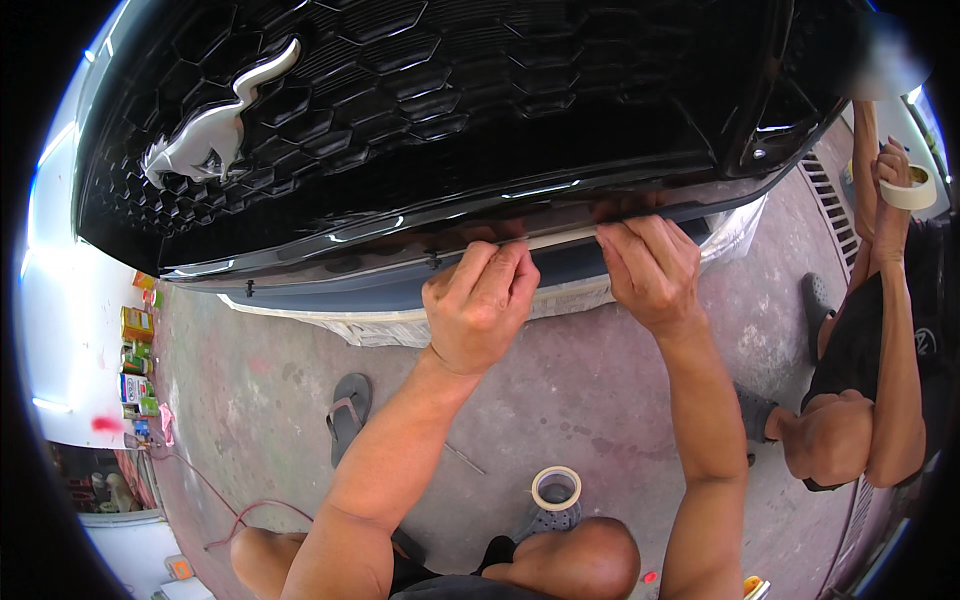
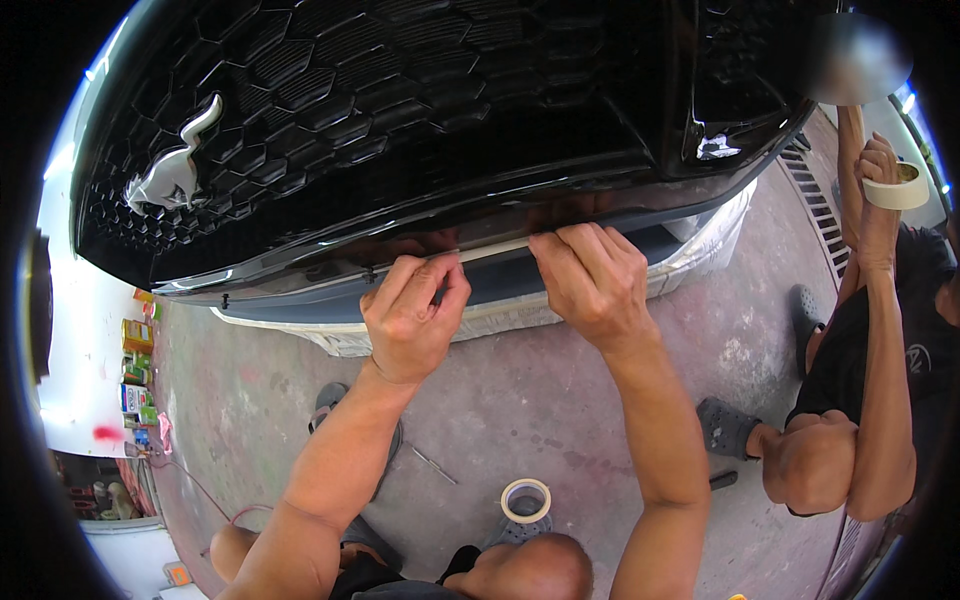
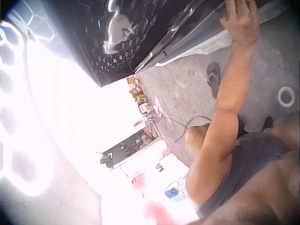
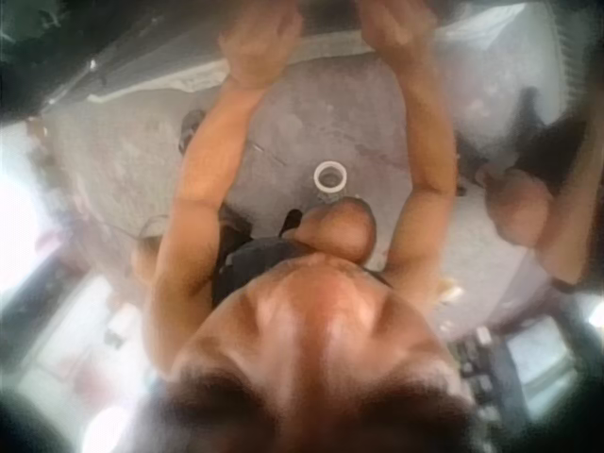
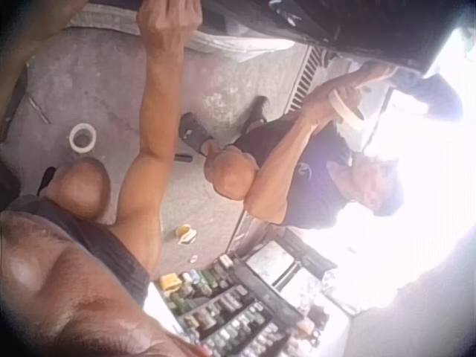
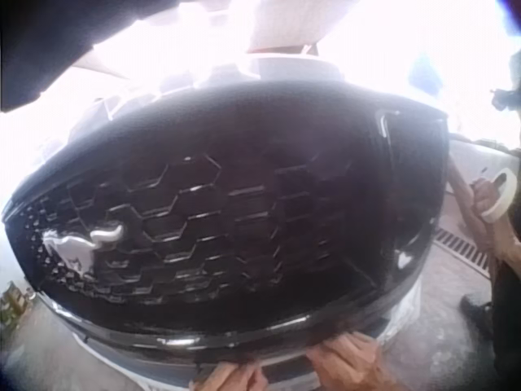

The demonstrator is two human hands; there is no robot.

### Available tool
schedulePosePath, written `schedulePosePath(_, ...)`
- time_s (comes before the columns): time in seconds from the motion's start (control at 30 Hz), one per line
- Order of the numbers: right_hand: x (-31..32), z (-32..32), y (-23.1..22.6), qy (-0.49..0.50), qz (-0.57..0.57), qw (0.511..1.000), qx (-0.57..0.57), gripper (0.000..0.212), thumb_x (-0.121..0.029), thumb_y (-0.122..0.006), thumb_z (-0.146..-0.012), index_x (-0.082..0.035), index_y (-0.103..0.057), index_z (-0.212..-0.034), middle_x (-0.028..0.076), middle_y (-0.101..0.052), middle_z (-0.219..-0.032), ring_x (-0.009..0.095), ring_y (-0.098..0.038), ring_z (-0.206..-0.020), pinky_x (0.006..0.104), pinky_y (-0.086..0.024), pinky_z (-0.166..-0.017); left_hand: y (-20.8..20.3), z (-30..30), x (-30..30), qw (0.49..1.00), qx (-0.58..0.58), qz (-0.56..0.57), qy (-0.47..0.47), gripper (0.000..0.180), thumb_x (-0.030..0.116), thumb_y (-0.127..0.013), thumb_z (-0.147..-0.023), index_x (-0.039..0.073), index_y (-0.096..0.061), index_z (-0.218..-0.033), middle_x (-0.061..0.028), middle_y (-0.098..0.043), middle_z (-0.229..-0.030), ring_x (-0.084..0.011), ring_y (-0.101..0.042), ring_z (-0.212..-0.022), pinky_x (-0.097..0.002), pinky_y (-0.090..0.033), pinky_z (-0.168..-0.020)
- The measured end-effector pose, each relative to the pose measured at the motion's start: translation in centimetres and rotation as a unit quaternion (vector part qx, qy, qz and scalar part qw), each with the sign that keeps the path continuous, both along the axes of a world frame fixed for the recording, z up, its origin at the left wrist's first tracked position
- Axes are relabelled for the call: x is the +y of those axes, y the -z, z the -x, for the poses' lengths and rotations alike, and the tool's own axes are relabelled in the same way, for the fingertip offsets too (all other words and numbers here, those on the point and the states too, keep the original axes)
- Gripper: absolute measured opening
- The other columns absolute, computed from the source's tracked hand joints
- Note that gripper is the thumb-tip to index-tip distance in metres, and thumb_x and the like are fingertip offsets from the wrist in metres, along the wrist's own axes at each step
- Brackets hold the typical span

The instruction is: The person applies masking tape along the lower edge of a car bumper, smoothing it down and trimming excess with a small blade. The person works along the front bumper edge, repeatedly pressing and cutting the tape.

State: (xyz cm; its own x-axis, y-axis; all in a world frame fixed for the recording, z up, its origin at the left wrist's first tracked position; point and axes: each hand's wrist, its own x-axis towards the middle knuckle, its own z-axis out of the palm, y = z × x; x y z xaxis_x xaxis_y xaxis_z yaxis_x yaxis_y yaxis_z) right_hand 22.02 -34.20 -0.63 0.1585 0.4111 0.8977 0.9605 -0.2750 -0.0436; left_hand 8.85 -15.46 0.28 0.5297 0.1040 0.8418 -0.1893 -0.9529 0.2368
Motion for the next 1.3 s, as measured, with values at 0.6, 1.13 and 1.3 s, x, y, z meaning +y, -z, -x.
schedulePosePath(0.6,0.5,0.3,-0.4,0.011,-0.029,0.999,0.005,0.017,0.002,-0.088,-0.08,-0.001,-0.08,-0.094,0.007,-0.07,-0.085,0.024,-0.071,-0.072,0.0348,-0.056,-0.063,0.3,0.0,-0.3,1.0,0.0,0.017,-0.007,0.019,-0.008,-0.086,-0.08,0.0,-0.081,-0.097,-0.009,-0.071,-0.087,-0.0217,-0.069,-0.061,-0.0312,-0.055,-0.055)
schedulePosePath(1.13,0.6,0.9,-0.3,0.074,-0.023,0.997,0.007,0.016,-0.005,-0.091,-0.079,-0.01,-0.079,-0.089,0.002,-0.071,-0.086,0.025,-0.072,-0.07,0.0346,-0.058,-0.064,0.6,-0.6,0.0,0.999,-0.024,-0.005,-0.021,0.014,0.0,-0.09,-0.081,0.004,-0.082,-0.091,-0.0042,-0.068,-0.077,-0.0188,-0.066,-0.061,-0.0312,-0.052,-0.054)
schedulePosePath(1.3,0.7,0.8,-0.6,0.082,-0.026,0.996,-0.006,0.014,-0.008,-0.092,-0.078,-0.01,-0.08,-0.086,0.001,-0.071,-0.083,0.022,-0.072,-0.066,0.0327,-0.058,-0.062,0.8,-1.1,0.2,0.998,-0.059,-0.026,-0.028,0.014,0.003,-0.091,-0.08,0.007,-0.08,-0.087,-0.0009,-0.07,-0.08,-0.0182,-0.07,-0.059,-0.0295,-0.057,-0.054)
